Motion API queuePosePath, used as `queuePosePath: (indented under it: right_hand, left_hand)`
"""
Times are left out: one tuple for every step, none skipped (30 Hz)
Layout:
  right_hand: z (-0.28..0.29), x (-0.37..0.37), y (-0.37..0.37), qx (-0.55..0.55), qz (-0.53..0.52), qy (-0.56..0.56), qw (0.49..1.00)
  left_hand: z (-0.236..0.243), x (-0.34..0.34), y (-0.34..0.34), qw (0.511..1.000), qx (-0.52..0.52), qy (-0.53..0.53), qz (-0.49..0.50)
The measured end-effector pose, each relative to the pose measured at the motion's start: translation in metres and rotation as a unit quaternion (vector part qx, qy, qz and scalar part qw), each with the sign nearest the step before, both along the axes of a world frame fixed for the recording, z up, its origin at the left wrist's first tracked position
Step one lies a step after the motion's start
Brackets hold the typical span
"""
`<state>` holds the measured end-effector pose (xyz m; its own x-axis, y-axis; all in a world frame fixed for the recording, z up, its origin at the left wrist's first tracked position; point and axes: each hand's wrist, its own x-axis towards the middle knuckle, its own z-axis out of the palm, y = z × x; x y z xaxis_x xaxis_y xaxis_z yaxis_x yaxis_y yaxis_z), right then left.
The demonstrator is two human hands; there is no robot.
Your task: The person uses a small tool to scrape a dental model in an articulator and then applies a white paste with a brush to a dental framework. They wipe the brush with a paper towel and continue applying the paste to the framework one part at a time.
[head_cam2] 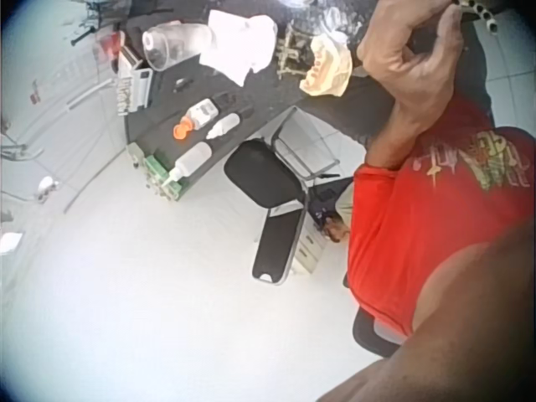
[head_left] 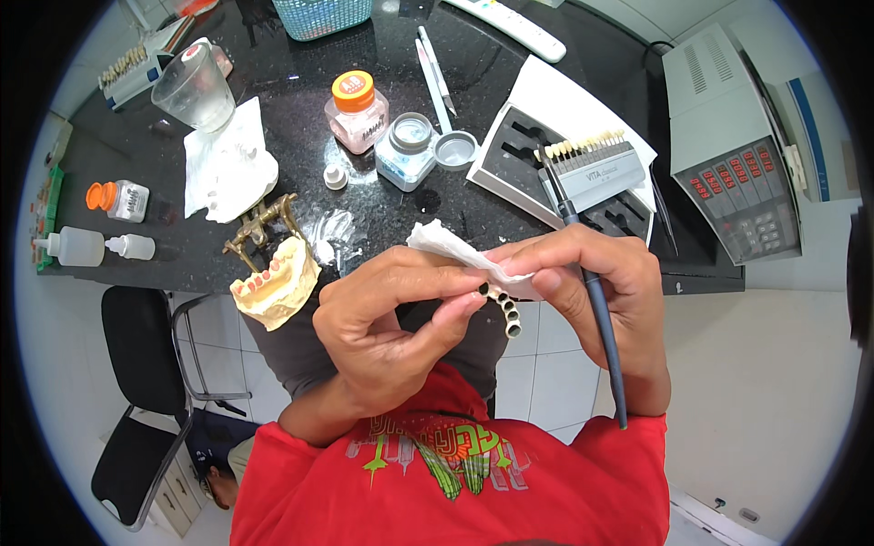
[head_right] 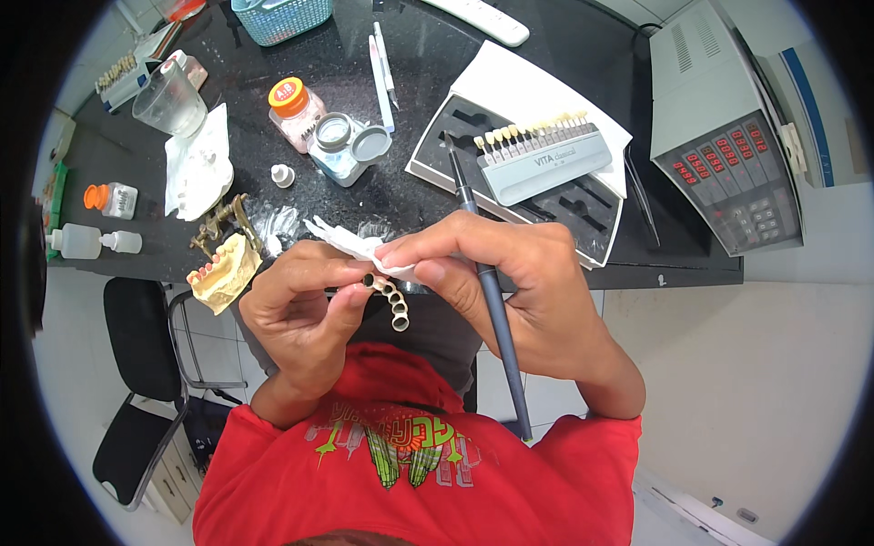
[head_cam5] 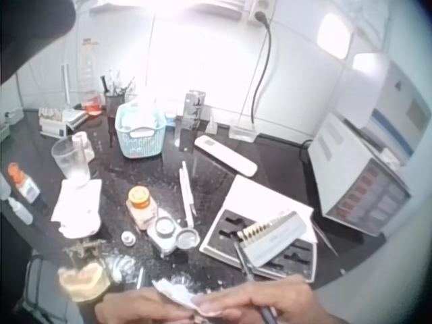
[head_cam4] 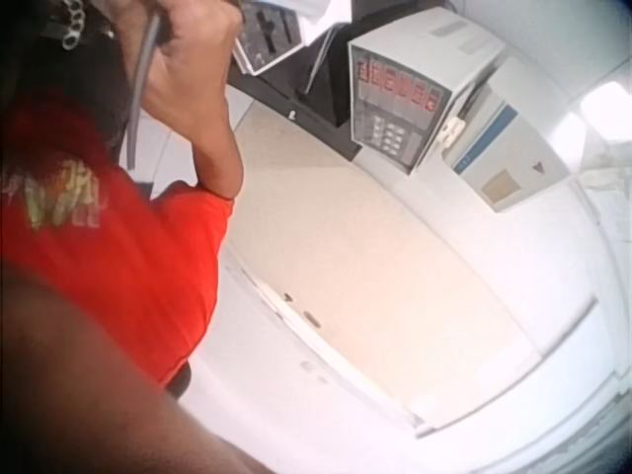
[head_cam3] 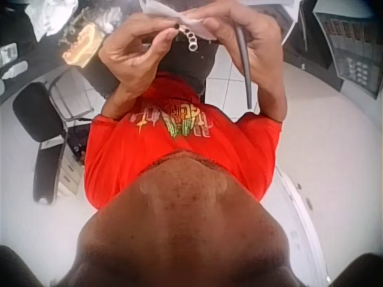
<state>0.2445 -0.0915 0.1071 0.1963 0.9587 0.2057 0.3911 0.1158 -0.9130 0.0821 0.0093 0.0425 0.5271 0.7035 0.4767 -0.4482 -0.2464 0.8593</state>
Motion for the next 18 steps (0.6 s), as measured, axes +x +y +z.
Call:
queuePosePath:
  right_hand:
    - [0.0001,0.0,0.0,-0.003,0.003,-0.004,1.0]
    - [0.0004,0.0003,-0.0002,-0.005,0.006,-0.008,1.0]
    - [0.0007,0.0005,-0.0004,-0.008,0.008,-0.012,1.0]
    - [0.0015,0.0007,-0.0002,-0.005,0.013,-0.018,1.0]
    - [0.0026,0.0009,0.0002,-0.001,0.017,-0.024,1.0]
    - [0.0032,0.001,0.0004,0.002,0.021,-0.029,0.999]
    - [0.0026,0.0009,0.0004,0.005,0.02,-0.035,0.999]
    - [0.0016,0.0008,0.0001,0.009,0.02,-0.04,0.999]
    - [0.0009,0.0005,0.0001,0.013,0.02,-0.045,0.999]
    - [0.0012,0.0,0.0001,0.013,0.019,-0.052,0.998]
    - [0.0019,-0.0007,0.0,0.013,0.019,-0.058,0.998]
    - [0.0022,-0.0009,-0.0004,0.013,0.017,-0.065,0.998]
    - [0.0019,-0.0009,-0.0005,0.016,0.015,-0.074,0.997]
    - [0.0016,-0.001,-0.0005,0.02,0.013,-0.083,0.996]
    - [0.0012,-0.0012,0.0,0.024,0.012,-0.092,0.995]
    - [0.0007,-0.0015,0.0002,0.025,0.011,-0.09,0.996]
    - [0.0001,-0.002,0.0003,0.026,0.011,-0.089,0.996]
    - [-0.0005,-0.0023,0.0003,0.027,0.01,-0.088,0.996]
  left_hand:
    - [-0.0002,-0.0004,0.0,1.0,0.0,0.0,0.001]
    - [-0.0003,-0.0007,0.0001,1.0,0.001,0.001,0.002]
    - [-0.0001,-0.0007,0.0002,1.0,0.002,0.001,0.002]
    - [0.0006,-0.0006,0.0002,1.0,0.004,0.001,0.003]
    - [0.0012,-0.0005,0.0003,1.0,0.005,0.001,0.004]
    - [0.0015,-0.0004,0.0003,1.0,0.006,0.0,0.004]
    - [0.0017,-0.0002,0.0003,1.0,0.007,0.0,0.005]
    - [0.0018,-0.0001,0.0003,1.0,0.008,-0.001,0.006]
    - [0.0014,-0.0003,0.0004,1.0,0.01,0.0,0.008]
    - [0.0006,-0.0003,0.0005,1.0,0.012,0.002,0.01]
    - [0.0002,-0.0005,0.0006,1.0,0.013,0.003,0.011]
    - [0.0001,-0.0003,0.0005,1.0,0.012,0.003,0.01]
    - [0.0001,-0.0001,0.0004,1.0,0.01,0.003,0.009]
    - [0.0001,0.0002,0.0004,1.0,0.009,0.003,0.008]
    - [0.0001,-0.0001,0.0006,1.0,0.011,0.005,0.01]
    - [0.0001,-0.0002,0.0008,1.0,0.013,0.007,0.012]
    - [0.0002,-0.0004,0.0009,1.0,0.015,0.009,0.014]
    - [-0.0001,-0.0006,0.001,1.0,0.012,0.01,0.013]
